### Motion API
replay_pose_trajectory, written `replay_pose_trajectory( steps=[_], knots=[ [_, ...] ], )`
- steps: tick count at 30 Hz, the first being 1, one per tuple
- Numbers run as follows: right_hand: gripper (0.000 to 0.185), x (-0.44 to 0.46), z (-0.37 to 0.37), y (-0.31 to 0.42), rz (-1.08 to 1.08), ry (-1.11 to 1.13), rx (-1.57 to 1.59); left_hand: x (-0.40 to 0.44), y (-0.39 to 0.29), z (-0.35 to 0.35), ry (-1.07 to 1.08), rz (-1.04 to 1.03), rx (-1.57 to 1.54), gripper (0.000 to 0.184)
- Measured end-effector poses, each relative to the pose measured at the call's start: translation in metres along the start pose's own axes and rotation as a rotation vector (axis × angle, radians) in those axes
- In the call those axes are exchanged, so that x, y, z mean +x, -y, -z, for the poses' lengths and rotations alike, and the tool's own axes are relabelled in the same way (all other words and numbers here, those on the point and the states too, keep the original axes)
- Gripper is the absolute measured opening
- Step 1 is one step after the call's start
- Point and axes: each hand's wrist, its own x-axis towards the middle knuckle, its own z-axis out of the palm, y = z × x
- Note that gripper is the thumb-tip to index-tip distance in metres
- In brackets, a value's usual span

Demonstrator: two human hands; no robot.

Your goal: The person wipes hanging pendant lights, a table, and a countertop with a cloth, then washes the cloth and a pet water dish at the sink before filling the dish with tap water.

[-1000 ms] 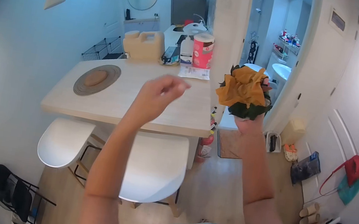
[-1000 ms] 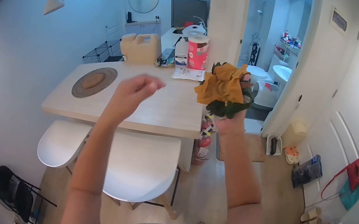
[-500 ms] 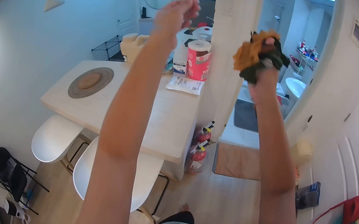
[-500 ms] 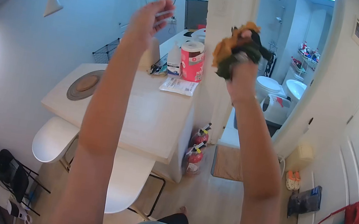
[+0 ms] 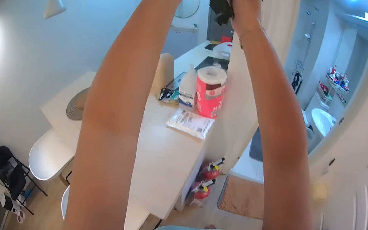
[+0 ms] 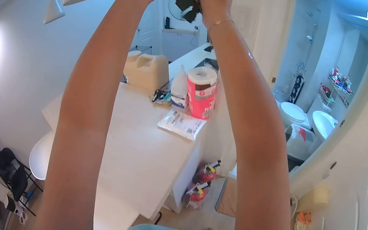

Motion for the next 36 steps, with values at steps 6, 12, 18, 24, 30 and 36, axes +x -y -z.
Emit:
replay_pose_trajectory(
  steps=[6, 12, 18, 24, 30, 36],
  knots=[
    [0.023, 0.072, -0.037, -0.023, 0.505, -0.002, -0.073, 0.033, 0.003, -0.017, 0.073, -0.039, -0.058, 0.028],
    [0.027, 0.067, -0.064, -0.009, 0.778, 0.0, 0.084, 0.038, 0.004, -0.02, 0.127, -0.216, -0.133, 0.027],
    [0.025, 0.108, -0.084, -0.041, 0.298, 0.162, 0.848, 0.029, -0.009, 0.001, 0.05, -0.231, -0.054, 0.029],
    [0.019, 0.12, -0.099, -0.066, 0.327, 0.293, 1.149, 0.011, -0.021, 0.007, -0.04, -0.192, -0.079, 0.044],
    [0.032, 0.055, -0.097, 0.008, 0.66, -0.029, 0.543, 0.006, -0.018, -0.02, 0.218, -0.359, 0.176, 0.053],
    [0.036, 0.071, -0.099, 0.004, 0.96, -0.234, 0.258, 0.002, -0.031, -0.011, 0.003, -0.349, 0.067, 0.033]
  ],
)
